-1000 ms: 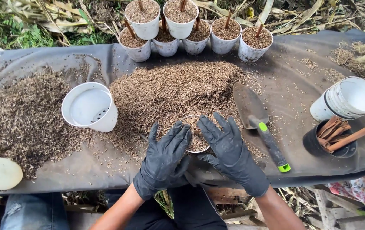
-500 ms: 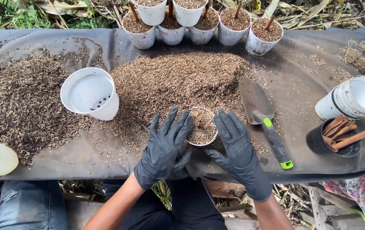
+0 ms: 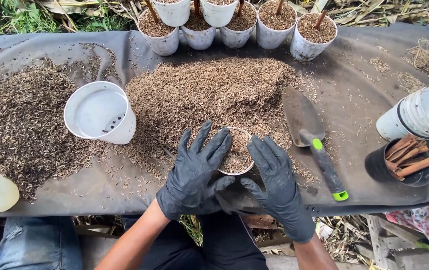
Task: Filling small plastic pots with soil using a hand trowel and planting plant cuttings into the soil.
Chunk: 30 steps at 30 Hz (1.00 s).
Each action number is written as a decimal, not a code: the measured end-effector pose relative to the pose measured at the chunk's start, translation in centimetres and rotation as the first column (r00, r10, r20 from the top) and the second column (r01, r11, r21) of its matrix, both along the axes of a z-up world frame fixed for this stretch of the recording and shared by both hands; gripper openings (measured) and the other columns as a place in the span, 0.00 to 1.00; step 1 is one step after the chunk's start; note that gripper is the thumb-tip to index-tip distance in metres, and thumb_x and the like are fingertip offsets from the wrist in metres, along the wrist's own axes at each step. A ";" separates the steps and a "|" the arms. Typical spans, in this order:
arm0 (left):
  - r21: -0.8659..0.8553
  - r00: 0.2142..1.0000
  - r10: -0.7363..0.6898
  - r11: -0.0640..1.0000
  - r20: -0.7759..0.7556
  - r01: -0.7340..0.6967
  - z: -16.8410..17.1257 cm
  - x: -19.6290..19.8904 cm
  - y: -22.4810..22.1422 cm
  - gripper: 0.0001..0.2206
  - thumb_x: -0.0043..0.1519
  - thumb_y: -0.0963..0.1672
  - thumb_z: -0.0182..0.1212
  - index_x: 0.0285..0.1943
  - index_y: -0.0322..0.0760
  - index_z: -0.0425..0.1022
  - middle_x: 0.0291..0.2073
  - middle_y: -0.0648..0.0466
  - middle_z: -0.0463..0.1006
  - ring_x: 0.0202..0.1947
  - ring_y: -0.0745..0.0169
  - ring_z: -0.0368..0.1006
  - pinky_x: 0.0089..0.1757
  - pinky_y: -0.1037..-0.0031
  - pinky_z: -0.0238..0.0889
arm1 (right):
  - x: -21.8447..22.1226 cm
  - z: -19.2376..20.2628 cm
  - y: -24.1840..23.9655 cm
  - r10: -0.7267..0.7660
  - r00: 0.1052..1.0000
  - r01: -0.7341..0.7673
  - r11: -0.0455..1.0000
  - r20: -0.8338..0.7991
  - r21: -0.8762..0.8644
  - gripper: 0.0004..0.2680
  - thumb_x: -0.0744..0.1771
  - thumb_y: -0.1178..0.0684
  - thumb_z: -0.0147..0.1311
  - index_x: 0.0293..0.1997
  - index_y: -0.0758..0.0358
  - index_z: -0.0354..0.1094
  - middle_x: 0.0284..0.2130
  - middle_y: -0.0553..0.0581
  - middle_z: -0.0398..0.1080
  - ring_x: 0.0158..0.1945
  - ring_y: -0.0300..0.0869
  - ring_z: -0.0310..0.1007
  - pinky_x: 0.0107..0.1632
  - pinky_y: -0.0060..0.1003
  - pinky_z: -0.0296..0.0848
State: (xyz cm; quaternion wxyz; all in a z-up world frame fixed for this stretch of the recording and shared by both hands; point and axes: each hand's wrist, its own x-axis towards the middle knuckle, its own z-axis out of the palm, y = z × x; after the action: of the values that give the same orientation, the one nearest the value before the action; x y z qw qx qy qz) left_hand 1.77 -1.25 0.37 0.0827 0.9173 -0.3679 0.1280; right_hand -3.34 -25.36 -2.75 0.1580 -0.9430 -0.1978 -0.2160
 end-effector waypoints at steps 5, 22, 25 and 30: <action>-0.075 0.999 -0.047 0.996 0.004 0.047 1.3 -0.1 0.4 0.36 0.66 0.61 0.38 0.80 0.44 0.51 0.78 0.53 0.53 0.79 0.40 0.42 0.68 0.42 0.33 | -0.1 0.9 0.1 0.037 0.999 -0.035 0.997 -0.029 0.071 0.27 0.68 0.35 0.50 0.76 0.53 0.53 0.73 0.56 0.56 0.74 0.53 0.54 0.72 0.51 0.54; -0.262 0.999 -0.023 0.965 -0.041 0.011 1.0 -0.4 1.8 0.36 0.68 0.61 0.35 0.82 0.43 0.47 0.79 0.39 0.49 0.79 0.34 0.45 0.69 0.48 0.42 | -0.6 2.6 0.9 0.089 0.991 -0.067 0.979 -0.105 0.191 0.27 0.67 0.44 0.59 0.75 0.59 0.52 0.73 0.60 0.56 0.76 0.52 0.55 0.75 0.49 0.56; -0.279 0.999 -0.032 0.960 -0.024 0.024 0.9 -0.2 2.1 0.37 0.68 0.62 0.35 0.81 0.42 0.47 0.78 0.38 0.50 0.78 0.33 0.46 0.71 0.49 0.41 | 0.0 2.2 0.2 0.119 0.992 -0.111 0.979 -0.037 0.169 0.29 0.68 0.41 0.60 0.76 0.56 0.51 0.73 0.57 0.55 0.77 0.51 0.54 0.77 0.48 0.54; -0.196 0.978 -0.088 0.979 -0.187 0.050 0.7 1.1 1.8 0.48 0.56 0.65 0.53 0.82 0.46 0.47 0.79 0.41 0.46 0.77 0.31 0.40 0.65 0.42 0.45 | 1.9 2.9 -0.1 0.177 0.983 -0.173 0.982 -0.055 0.076 0.33 0.65 0.24 0.45 0.75 0.55 0.55 0.72 0.59 0.57 0.75 0.58 0.51 0.74 0.54 0.50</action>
State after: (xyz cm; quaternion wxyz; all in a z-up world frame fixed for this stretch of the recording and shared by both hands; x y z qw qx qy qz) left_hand 2.87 0.60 1.10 0.2101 0.8999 -0.3759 0.0695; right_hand -1.48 -25.50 0.15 0.2155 -0.9220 -0.2671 -0.1792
